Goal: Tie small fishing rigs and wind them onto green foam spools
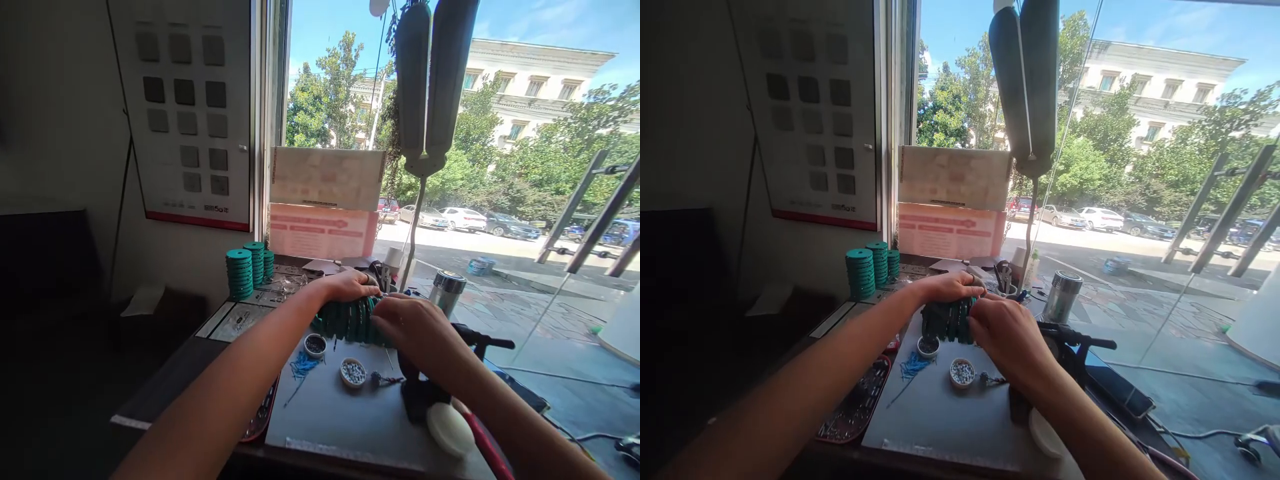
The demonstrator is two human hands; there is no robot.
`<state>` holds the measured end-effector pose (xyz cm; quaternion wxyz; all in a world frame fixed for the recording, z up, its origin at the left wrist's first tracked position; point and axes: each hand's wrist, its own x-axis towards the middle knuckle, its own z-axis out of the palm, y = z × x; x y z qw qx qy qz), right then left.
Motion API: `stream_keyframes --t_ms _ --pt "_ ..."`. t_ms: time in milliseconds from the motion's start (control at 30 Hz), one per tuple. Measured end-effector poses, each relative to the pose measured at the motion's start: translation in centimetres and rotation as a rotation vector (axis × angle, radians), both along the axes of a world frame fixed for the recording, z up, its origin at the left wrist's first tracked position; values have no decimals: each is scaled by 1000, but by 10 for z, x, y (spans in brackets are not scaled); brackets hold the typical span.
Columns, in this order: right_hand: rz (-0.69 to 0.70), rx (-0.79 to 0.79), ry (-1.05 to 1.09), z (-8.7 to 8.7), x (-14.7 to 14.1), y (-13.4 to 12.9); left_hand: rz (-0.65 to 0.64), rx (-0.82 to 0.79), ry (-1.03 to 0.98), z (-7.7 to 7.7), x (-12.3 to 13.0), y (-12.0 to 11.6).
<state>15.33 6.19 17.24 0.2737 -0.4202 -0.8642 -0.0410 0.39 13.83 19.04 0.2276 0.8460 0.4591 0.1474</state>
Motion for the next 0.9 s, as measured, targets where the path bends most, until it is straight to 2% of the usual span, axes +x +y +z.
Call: stream_keyframes --t_ms 67,167,300,433,900 --pt "24 -31 -21 6 -2 13 1 2 12 2 0 -3" --pt "58 -68 50 0 -7 25 -8 -3 18 4 1 -7" --pt "159 -180 221 -4 -3 24 -8 -7 13 5 1 -7" --pt "233 -247 275 -2 3 22 -8 1 16 4 1 -3" --pt "174 -121 192 -3 -5 17 -17 -8 52 2 -1 4"
